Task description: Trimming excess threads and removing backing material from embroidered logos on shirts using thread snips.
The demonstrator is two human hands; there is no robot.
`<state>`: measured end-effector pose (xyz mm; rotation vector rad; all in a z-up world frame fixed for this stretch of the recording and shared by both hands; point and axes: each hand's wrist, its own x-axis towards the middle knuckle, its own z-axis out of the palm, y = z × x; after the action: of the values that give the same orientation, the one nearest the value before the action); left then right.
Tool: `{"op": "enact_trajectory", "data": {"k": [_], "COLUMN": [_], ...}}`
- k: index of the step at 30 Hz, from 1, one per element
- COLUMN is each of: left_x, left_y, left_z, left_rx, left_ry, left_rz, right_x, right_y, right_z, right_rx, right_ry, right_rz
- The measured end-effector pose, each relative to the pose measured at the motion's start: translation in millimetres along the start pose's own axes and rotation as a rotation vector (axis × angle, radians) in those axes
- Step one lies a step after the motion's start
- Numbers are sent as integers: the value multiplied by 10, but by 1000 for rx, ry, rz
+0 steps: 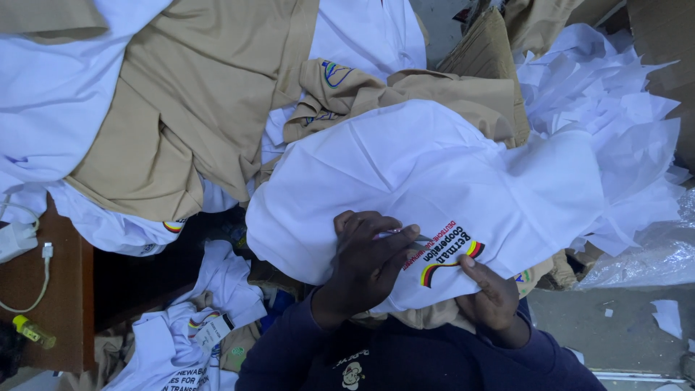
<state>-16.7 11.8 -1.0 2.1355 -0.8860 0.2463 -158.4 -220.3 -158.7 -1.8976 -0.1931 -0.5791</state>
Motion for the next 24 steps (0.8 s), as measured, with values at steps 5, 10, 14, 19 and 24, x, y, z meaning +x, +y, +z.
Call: {"op": "enact_trajectory", "data": {"k": [5, 10, 14, 19, 24], "left_x": [-40, 59, 4, -10, 22], "left_y": [13, 66, 75, 84, 107], "left_z": [99, 1, -3, -13, -15], "left_rx": [-119, -163, -46, -21, -10], "left_ry": [-6, 51, 77, 65, 56], "left_rz": [62, 2, -24, -40, -42], "right_x": [-224, -59, 28, -20, 237], "right_y": [137, -17, -40, -33, -264], "right_z": [54, 204, 196, 236, 284], "right_rx": [-17, 346, 215, 239, 1096], "right_ry": [5, 151, 162, 209, 368], "right_rz": [8, 155, 12, 45, 612]}}
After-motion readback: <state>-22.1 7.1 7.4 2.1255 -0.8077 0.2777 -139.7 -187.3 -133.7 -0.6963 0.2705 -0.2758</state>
